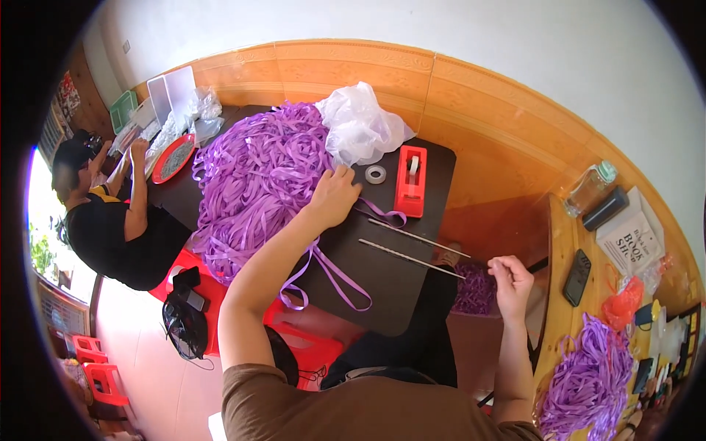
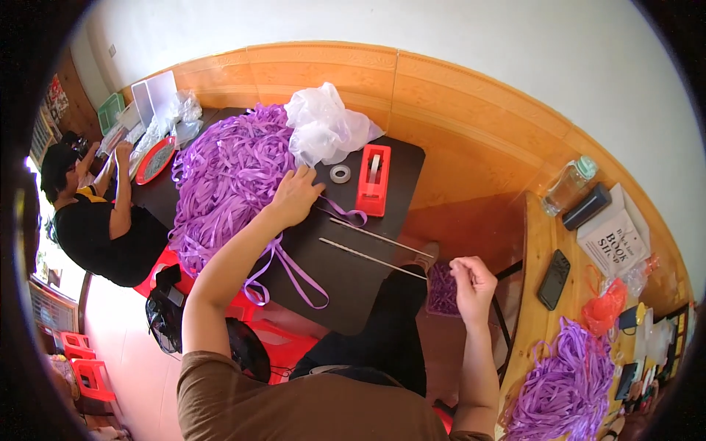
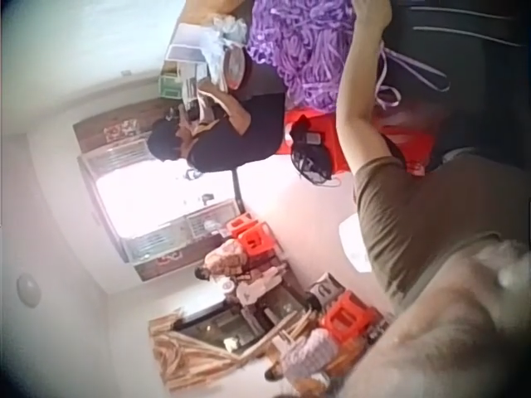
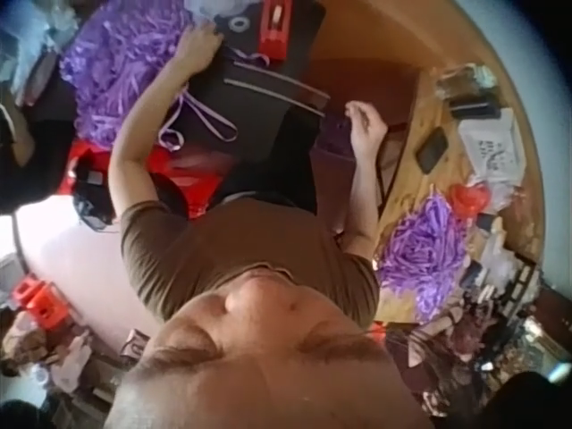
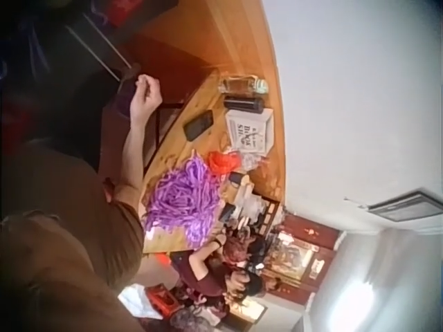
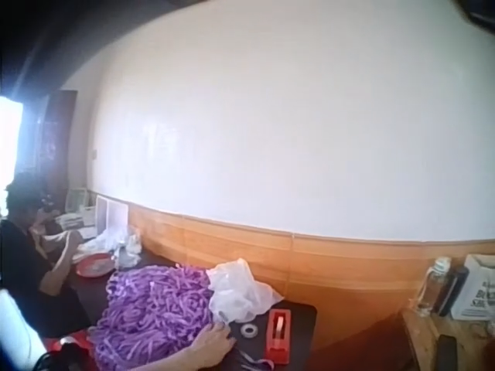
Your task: Folding and looping purple ribbons around a metal guide tool to create uniform sections for further assembly.
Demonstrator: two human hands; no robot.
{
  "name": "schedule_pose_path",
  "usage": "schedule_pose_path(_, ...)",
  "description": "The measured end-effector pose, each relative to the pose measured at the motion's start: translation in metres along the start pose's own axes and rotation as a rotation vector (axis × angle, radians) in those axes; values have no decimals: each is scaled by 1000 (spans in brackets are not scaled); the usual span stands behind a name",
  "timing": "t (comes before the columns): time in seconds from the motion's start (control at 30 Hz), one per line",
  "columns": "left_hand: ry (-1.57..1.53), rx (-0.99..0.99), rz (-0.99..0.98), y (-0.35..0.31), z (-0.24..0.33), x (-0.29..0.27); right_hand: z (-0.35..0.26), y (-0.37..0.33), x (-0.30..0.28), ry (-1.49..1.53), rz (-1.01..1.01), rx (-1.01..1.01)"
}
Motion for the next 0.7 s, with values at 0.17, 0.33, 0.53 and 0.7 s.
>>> schedule_pose_path(0.17,-121,-63,0,8,-21,11,-20,-13,-5,-22,-40,-55)
schedule_pose_path(0.33,-551,-82,75,19,-16,-12,-40,-14,5,63,-51,-61)
schedule_pose_path(0.53,-887,-327,-161,4,-38,35,-53,-19,25,134,-99,-116)
schedule_pose_path(0.7,-609,-42,-142,8,-4,22,-49,-28,18,75,-122,-110)
Point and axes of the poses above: each hand's wrist, its own y-axis towards the middle knuckle, its own x-axis out of the palm, z = x × y, the point moved 7 cm from there along y, towards the middle knuckle
